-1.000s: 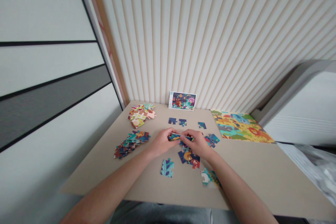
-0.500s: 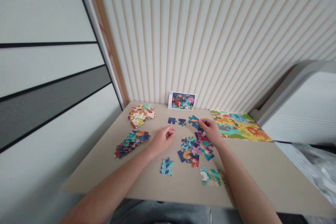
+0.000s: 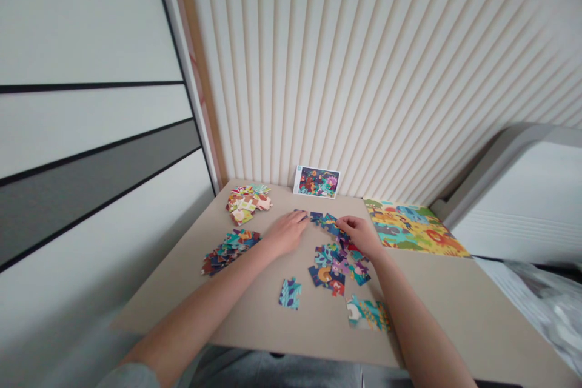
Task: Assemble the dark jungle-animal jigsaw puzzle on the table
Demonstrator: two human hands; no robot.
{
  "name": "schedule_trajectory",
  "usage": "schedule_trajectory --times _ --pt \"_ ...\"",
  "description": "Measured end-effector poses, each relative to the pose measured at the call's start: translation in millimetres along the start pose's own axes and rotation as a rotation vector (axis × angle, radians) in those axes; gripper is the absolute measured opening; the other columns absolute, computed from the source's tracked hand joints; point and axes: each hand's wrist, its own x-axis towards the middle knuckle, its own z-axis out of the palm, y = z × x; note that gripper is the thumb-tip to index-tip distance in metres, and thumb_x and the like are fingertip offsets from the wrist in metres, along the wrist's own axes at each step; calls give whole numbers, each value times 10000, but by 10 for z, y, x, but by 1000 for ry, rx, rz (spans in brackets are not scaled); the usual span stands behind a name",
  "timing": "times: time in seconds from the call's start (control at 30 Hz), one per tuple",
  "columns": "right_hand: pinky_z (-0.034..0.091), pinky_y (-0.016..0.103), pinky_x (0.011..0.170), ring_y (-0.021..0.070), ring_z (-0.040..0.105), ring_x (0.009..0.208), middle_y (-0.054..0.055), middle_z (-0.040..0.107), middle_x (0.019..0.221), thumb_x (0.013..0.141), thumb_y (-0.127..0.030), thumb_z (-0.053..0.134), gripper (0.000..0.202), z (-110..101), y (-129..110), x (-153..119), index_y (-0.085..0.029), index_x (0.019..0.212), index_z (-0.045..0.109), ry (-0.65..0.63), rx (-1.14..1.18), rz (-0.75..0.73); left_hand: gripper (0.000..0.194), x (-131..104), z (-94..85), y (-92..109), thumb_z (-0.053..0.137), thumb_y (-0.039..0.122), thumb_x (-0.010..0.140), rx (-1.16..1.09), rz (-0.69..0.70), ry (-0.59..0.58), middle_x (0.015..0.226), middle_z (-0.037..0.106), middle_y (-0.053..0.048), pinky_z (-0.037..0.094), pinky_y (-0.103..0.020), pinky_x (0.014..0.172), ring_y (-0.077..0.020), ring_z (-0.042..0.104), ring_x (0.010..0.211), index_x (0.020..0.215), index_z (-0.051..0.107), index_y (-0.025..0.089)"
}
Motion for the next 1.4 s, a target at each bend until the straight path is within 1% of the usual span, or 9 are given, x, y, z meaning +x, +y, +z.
schedule_trajectory --times 0.13,0.3,0.5,0.63,0.73,0.87,1.0,1.17,1.4 --pt "342 248 576 120 459 605 -19 583 655 832 -610 642 454 -18 58 13 -163 778 698 -57 -9 -5 460 157 167 -45 434 197 980 -15 65 -72 1523 484 -124 353 -437 1175 -250 465 1397 1434 511 185" --pt "317 247 544 110 414 566 -32 534 600 812 -596 657 448 -35 106 91 -155 742 695 -113 -39 57 435 206 276 -158 369 249 1019 -43 25 -67 1502 516 -109 362 -409 1171 -226 479 1392 1414 540 189" --pt "355 251 569 121 465 581 -18 594 610 820 -554 636 431 164 13 328 -144 721 720 -228 -142 13 436 194 360 -314 339 273 1033 -72 -59 -42 1510 510 -98 344 -420 1182 -218 463 1407 1407 551 196" --pt "406 256 593 153 558 619 9 675 664 842 -480 611 370 300 -16 397 -150 739 744 -215 -293 -47 436 173 384 -327 343 273 1031 -93 -77 -24 1515 506 -95 335 -439 1180 -221 443 1421 1411 544 208" --pt "443 276 661 187 621 694 32 723 738 844 -411 614 292 348 3 387 -165 776 757 -177 -342 -67 439 168 292 -277 364 243 1015 -75 -75 6 1505 513 -108 322 -449 1182 -232 435 1420 1418 527 187" --pt "468 312 775 220 649 817 64 735 855 846 -373 646 217 381 87 344 -188 857 760 -89 -442 -134 354 166 37 -124 442 218 989 -25 -54 70 1349 617 -124 374 -447 1130 -252 523 1302 1306 596 183" --pt "481 336 842 230 636 898 82 695 944 858 -414 692 322 415 186 284 -195 1092 728 35 -576 -190 262 92 -133 150 444 224 997 20 26 11 1146 678 -111 434 -438 1041 -254 586 1157 1135 665 198" --pt "473 356 896 242 624 957 91 673 984 914 -468 648 320 441 202 219 -215 1094 723 86 -637 -226 246 -15 -80 462 466 186 965 81 16 -58 1062 676 -126 471 -439 942 -275 601 1065 1105 669 178" --pt "452 362 922 257 626 992 107 688 1012 935 -456 640 297 473 189 200 -217 1090 726 69 -669 -248 253 -1 -51 443 472 197 975 75 35 -81 1078 683 -114 484 -423 941 -271 598 1088 1150 654 179"
